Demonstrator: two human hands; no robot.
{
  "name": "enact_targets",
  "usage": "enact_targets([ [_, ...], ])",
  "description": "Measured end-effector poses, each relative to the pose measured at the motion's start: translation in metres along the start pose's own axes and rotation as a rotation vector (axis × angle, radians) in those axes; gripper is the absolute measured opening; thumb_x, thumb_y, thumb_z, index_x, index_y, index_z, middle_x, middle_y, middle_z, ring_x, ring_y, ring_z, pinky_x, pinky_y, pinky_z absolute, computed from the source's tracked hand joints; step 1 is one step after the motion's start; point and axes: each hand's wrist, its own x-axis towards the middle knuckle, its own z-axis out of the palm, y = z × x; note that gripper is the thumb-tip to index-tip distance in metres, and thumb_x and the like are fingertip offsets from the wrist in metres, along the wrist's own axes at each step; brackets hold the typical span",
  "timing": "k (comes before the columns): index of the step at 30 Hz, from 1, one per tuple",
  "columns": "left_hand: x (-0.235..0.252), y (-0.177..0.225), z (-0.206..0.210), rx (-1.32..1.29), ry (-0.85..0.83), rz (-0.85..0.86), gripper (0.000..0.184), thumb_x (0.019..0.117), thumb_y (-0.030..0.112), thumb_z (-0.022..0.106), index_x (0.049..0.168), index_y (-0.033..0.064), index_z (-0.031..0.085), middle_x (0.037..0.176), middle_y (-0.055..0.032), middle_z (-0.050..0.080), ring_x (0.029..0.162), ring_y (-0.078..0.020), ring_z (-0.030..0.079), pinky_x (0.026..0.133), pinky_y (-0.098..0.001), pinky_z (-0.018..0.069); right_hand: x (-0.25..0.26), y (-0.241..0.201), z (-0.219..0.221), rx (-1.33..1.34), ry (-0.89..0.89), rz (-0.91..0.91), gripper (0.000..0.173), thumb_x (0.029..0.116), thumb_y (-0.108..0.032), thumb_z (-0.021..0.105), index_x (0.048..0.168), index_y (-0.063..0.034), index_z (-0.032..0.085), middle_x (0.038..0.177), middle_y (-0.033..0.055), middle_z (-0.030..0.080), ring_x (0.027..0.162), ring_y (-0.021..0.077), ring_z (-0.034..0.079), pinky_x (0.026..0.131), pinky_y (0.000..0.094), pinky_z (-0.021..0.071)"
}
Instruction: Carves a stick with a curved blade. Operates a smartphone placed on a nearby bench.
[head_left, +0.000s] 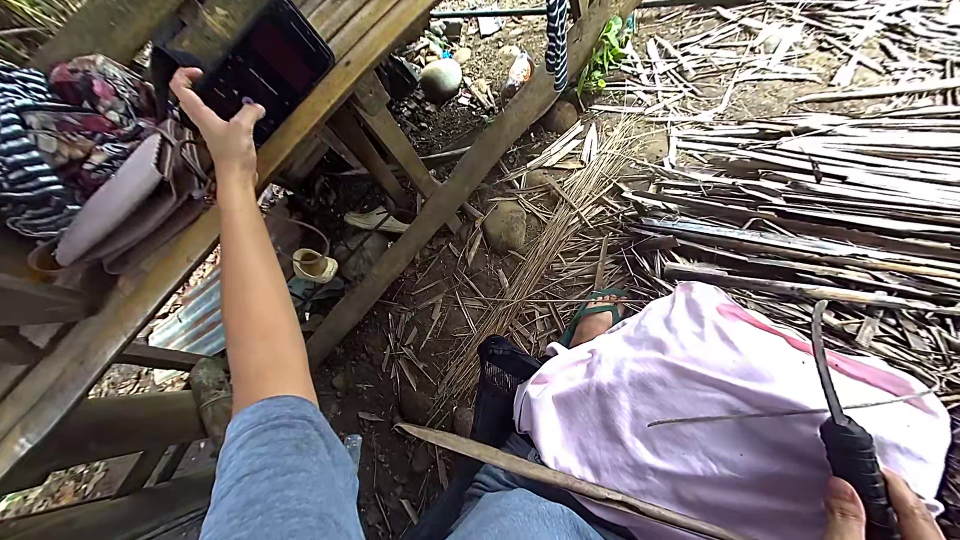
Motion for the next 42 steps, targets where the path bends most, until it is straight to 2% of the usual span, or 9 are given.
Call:
enact_targets([
  [8,0.004,0.0,-0.003,-0.072,-0.016,-0.09,0.055,0.1061,0.025,0.034,0.155,-0.001,0.029,0.16,-0.0206,0.031,0.145,-0.0179,0.037,0.118,-0.0298,0.032,0.001,-0.002,0.0,0.007,-0.01,-0.018,0.038,0.1037,-0.017,0.057,0.128,0.0106,0.065,0.12,0.0286,0.07,0.112,0.0356,0.07,0.1,0.0391,0.0523],
  [13,0.006,0.008,-0.003,-0.085,-0.048,-0.255,0.057,0.1053,0.028,0.042,0.156,0.0048,0.03,0.16,-0.0156,0.034,0.143,-0.0149,0.04,0.115,-0.0316,0.0352,0.002,-0.006,-0.002,-0.001,-0.026,0.008,0.039,0.1037,-0.019,0.056,0.129,0.0098,0.065,0.122,0.0284,0.069,0.113,0.0368,0.07,0.1,0.0427,0.0519],
  [17,0.015,0.03,-0.006,-0.192,-0.099,-0.557,0.045,0.1103,0.034,0.037,0.149,0.0118,0.042,0.141,-0.0048,0.056,0.125,-0.0121,0.058,0.103,-0.0324,0.0484,0.006,-0.011,-0.005,0.028,-0.063,0.021,0.041,0.1036,-0.018,0.056,0.13,0.0124,0.063,0.124,0.0303,0.068,0.116,0.0381,0.068,0.103,0.0431,0.0498],
  [20,0.022,0.041,-0.012,-0.212,-0.057,-0.727,0.054,0.1088,0.043,0.039,0.151,0.0105,0.039,0.143,-0.0101,0.054,0.125,-0.0203,0.057,0.102,-0.0393,0.0485,0.008,-0.012,-0.004,0.034,-0.07,0.035,0.041,0.1035,-0.019,0.056,0.13,0.0116,0.063,0.123,0.0303,0.068,0.115,0.0377,0.068,0.103,0.0431,0.05],
  [23,0.017,0.053,-0.015,-0.089,-0.092,-0.793,0.058,0.1072,0.045,0.04,0.152,0.0077,0.037,0.142,-0.0151,0.052,0.121,-0.0239,0.058,0.099,-0.038,0.0492,0.009,-0.014,-0.003,0.021,-0.075,0.059,0.042,0.1035,-0.021,0.056,0.131,0.0101,0.063,0.123,0.0294,0.068,0.114,0.0379,0.069,0.101,0.0462,0.0503],
  [26,-0.002,0.078,-0.017,0.067,-0.227,-0.761,0.063,0.1091,0.048,0.038,0.157,0.0072,0.031,0.155,-0.0179,0.042,0.134,-0.0258,0.051,0.107,-0.0378,0.044,0.009,-0.014,-0.002,0.003,-0.069,0.064,0.042,0.1034,-0.021,0.056,0.131,0.0096,0.064,0.123,0.0292,0.068,0.114,0.0388,0.069,0.1,0.047,0.051],
  [29,-0.009,0.086,-0.015,0.284,-0.346,-0.703,0.073,0.1052,0.055,0.046,0.158,0.0071,0.033,0.159,-0.0233,0.036,0.144,-0.0355,0.042,0.114,-0.0496,0.0395,0.008,-0.015,-0.003,-0.006,-0.07,0.05,0.041,0.1033,-0.02,0.057,0.13,0.0099,0.064,0.122,0.029,0.069,0.112,0.0383,0.07,0.099,0.0473,0.0517],
  [34,0.002,0.098,-0.002,0.637,-0.473,-0.527,0.083,0.1034,0.057,0.05,0.144,-0.015,0.044,0.152,-0.0379,0.038,0.145,-0.0484,0.036,0.118,-0.0641,0.0255,0.007,-0.017,-0.004,0.009,-0.069,0.056,0.042,0.1036,-0.02,0.057,0.131,0.0105,0.063,0.123,0.0292,0.068,0.114,0.0387,0.069,0.1,0.0464,0.0512],
  [42,0.028,0.104,0.045,0.684,-0.521,-0.414,0.08,0.0998,0.056,0.057,0.133,-0.0174,0.051,0.143,-0.0377,0.048,0.139,-0.0476,0.044,0.112,-0.0669,0.0304,0.007,-0.013,-0.004,0.015,-0.081,0.089,0.043,0.1042,-0.022,0.056,0.133,0.0097,0.062,0.126,0.0296,0.067,0.117,0.0396,0.067,0.103,0.0488,0.0488],
])
